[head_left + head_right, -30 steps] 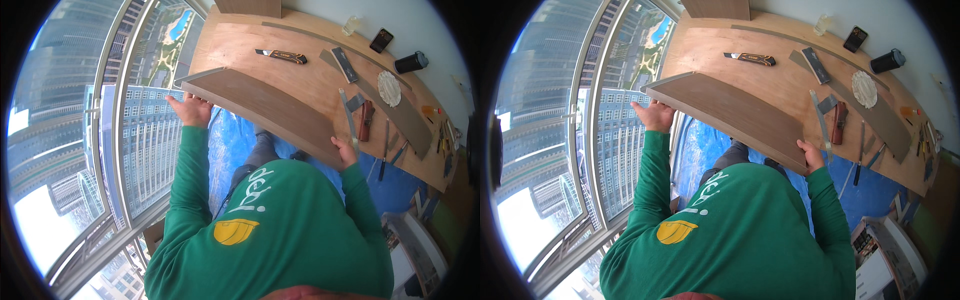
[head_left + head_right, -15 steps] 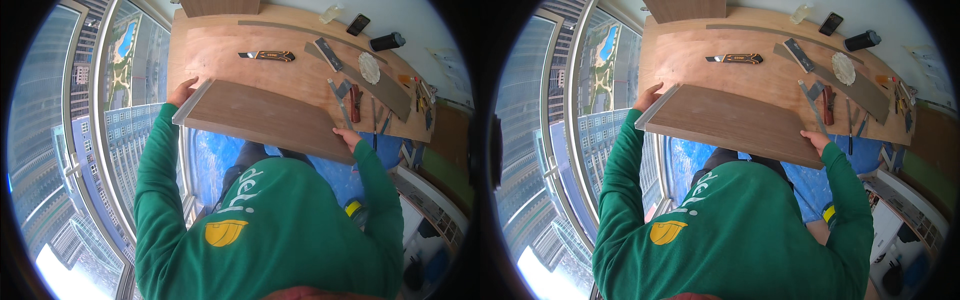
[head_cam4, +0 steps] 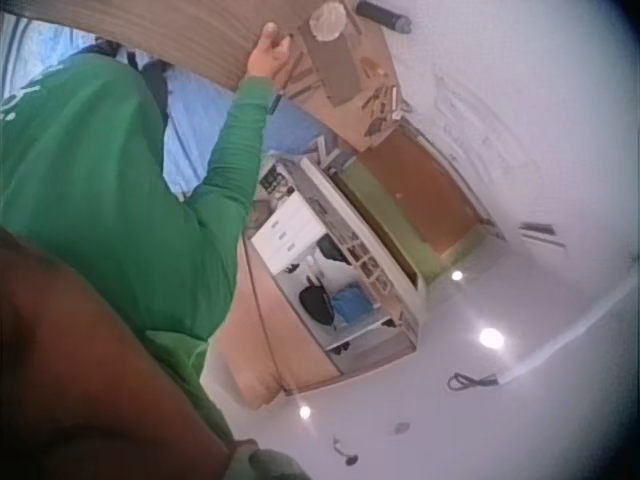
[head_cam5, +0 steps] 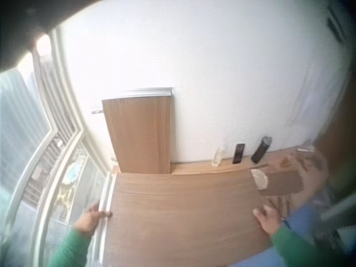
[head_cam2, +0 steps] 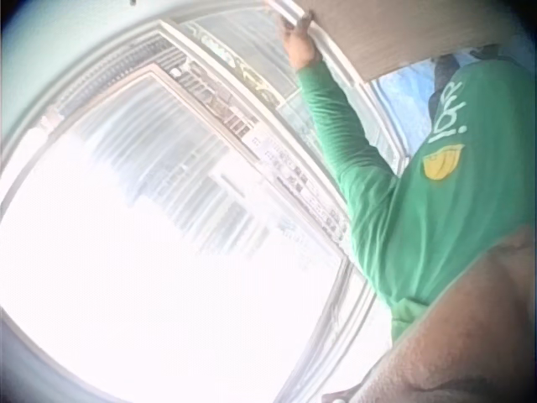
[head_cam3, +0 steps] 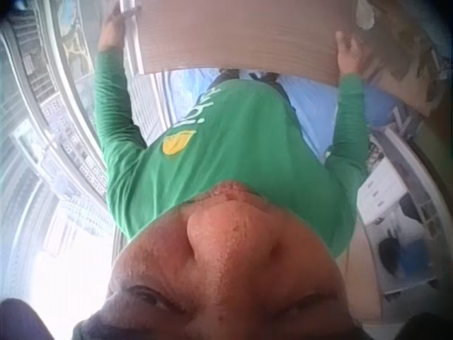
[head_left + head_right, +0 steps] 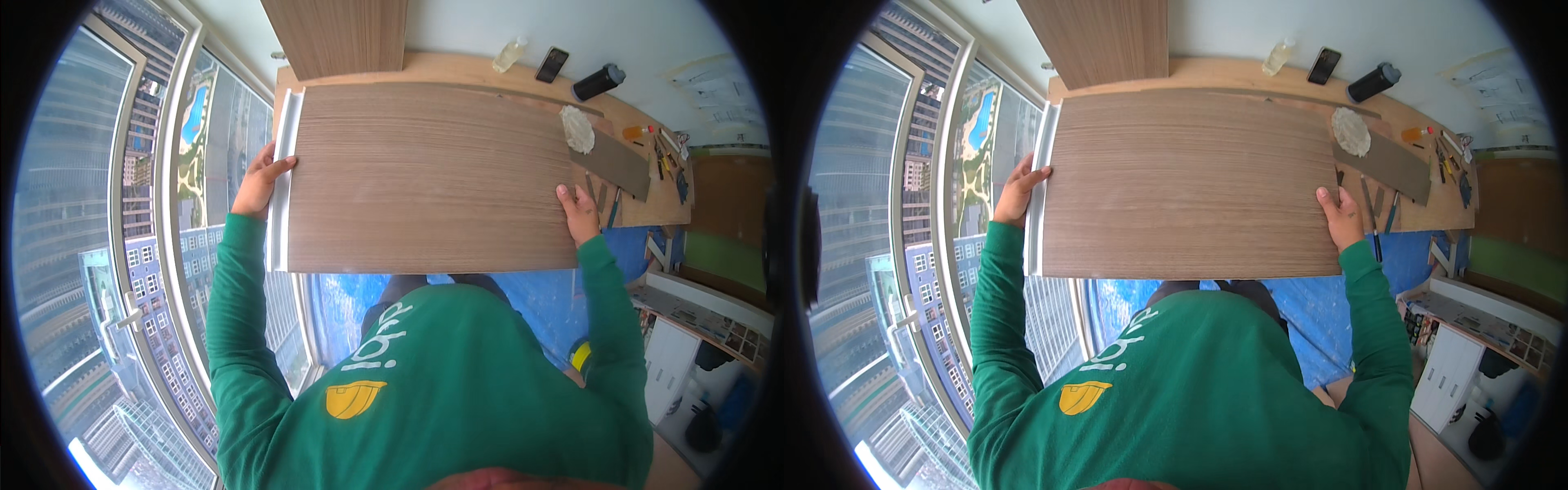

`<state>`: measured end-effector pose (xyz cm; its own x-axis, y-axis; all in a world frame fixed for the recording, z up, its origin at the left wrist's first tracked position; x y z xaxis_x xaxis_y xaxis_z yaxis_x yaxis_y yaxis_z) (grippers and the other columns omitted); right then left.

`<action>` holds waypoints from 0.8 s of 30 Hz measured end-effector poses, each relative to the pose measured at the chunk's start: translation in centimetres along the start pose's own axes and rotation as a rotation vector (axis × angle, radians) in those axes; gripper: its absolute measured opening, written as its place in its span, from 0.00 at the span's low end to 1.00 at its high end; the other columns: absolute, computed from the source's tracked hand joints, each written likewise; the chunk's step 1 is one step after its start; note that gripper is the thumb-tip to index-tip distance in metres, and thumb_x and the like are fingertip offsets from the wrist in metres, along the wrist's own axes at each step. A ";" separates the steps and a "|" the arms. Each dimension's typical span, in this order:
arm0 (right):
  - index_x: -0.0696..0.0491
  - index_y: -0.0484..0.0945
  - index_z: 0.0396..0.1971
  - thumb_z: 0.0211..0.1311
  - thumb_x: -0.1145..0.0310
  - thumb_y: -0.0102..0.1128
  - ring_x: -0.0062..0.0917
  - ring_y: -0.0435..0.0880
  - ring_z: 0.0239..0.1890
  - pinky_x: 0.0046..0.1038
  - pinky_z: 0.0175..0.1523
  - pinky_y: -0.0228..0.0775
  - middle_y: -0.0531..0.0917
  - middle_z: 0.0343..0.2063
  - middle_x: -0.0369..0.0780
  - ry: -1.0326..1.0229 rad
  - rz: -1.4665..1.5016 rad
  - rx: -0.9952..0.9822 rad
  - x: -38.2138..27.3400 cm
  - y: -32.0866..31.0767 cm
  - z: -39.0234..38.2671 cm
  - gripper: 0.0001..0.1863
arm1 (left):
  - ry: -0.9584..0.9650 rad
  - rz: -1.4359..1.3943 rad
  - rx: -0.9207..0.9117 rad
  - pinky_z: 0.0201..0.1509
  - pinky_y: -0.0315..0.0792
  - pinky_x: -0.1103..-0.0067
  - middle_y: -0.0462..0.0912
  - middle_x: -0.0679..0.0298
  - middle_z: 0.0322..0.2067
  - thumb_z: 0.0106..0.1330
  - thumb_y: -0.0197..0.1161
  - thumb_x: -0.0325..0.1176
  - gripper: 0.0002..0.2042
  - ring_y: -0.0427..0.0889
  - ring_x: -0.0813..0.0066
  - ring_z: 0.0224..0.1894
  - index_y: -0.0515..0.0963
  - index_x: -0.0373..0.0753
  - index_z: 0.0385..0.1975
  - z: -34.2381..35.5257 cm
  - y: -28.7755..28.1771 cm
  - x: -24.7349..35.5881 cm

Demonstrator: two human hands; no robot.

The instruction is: The person uses a utility knife to score and cut a wooden board on a workbench. They flip the board, continue cutting, and then wipe the surface with a cloth. The person also pours liquid from a bottle onto the cloth.

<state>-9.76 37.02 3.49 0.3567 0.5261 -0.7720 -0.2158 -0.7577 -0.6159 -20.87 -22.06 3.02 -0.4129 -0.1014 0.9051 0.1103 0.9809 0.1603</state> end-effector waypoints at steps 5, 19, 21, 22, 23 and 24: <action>0.62 0.77 0.53 0.73 0.48 0.63 0.25 0.79 0.52 0.27 0.61 0.69 0.84 0.50 0.42 -0.184 0.293 0.080 -5.8 -2.8 2.6 0.29 | 0.287 -0.148 0.231 0.56 0.72 0.78 0.81 0.63 0.45 0.74 0.61 0.40 0.20 0.79 0.75 0.49 0.73 0.34 0.59 -4.2 1.9 7.7; 0.59 0.67 0.69 0.70 0.55 0.69 0.29 0.68 0.68 0.33 0.74 0.56 0.73 0.67 0.40 -0.108 0.914 0.115 -6.1 -0.2 -0.3 0.36 | 0.495 -0.061 0.501 0.59 0.67 0.77 0.82 0.62 0.48 0.72 0.64 0.55 0.28 0.76 0.75 0.51 0.80 0.32 0.54 -10.4 3.1 8.2; 0.60 0.67 0.69 0.70 0.56 0.69 0.29 0.68 0.68 0.33 0.75 0.56 0.72 0.67 0.40 -0.139 0.911 0.109 -6.2 -0.2 -0.8 0.36 | 0.495 -0.057 0.517 0.59 0.67 0.77 0.83 0.61 0.47 0.71 0.65 0.54 0.27 0.77 0.75 0.50 0.80 0.32 0.53 -10.8 3.2 8.1; 0.60 0.67 0.69 0.70 0.56 0.68 0.29 0.68 0.69 0.33 0.75 0.56 0.72 0.67 0.40 -0.111 0.919 0.107 -6.1 -0.2 -0.9 0.35 | 0.488 -0.040 0.530 0.59 0.67 0.77 0.83 0.61 0.47 0.71 0.65 0.54 0.27 0.77 0.75 0.50 0.80 0.32 0.53 -10.9 3.2 8.0; 0.60 0.67 0.69 0.71 0.57 0.68 0.30 0.68 0.69 0.33 0.75 0.55 0.72 0.68 0.40 -0.096 0.927 0.104 -6.0 -0.2 -1.1 0.35 | 0.492 -0.014 0.539 0.59 0.67 0.76 0.83 0.61 0.47 0.71 0.65 0.54 0.27 0.77 0.75 0.50 0.81 0.32 0.53 -11.1 3.3 8.0; 0.60 0.66 0.69 0.71 0.57 0.67 0.30 0.68 0.69 0.33 0.75 0.55 0.72 0.68 0.40 -0.110 0.939 0.084 -5.9 -0.2 -1.2 0.35 | 0.497 -0.044 0.522 0.58 0.67 0.77 0.83 0.61 0.46 0.70 0.66 0.54 0.27 0.77 0.75 0.50 0.81 0.32 0.52 -11.1 3.4 7.9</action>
<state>-10.72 33.60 8.30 -0.0830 -0.2478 -0.9652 -0.4369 -0.8615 0.2588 -13.71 -21.37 15.05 0.0666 -0.0840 0.9942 -0.3948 0.9129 0.1036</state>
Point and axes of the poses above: each hand's wrist, its own z-axis towards the middle knuckle, its own y-axis out of the palm, x = y × z, the point moved 3 cm from there along z, towards the middle knuckle
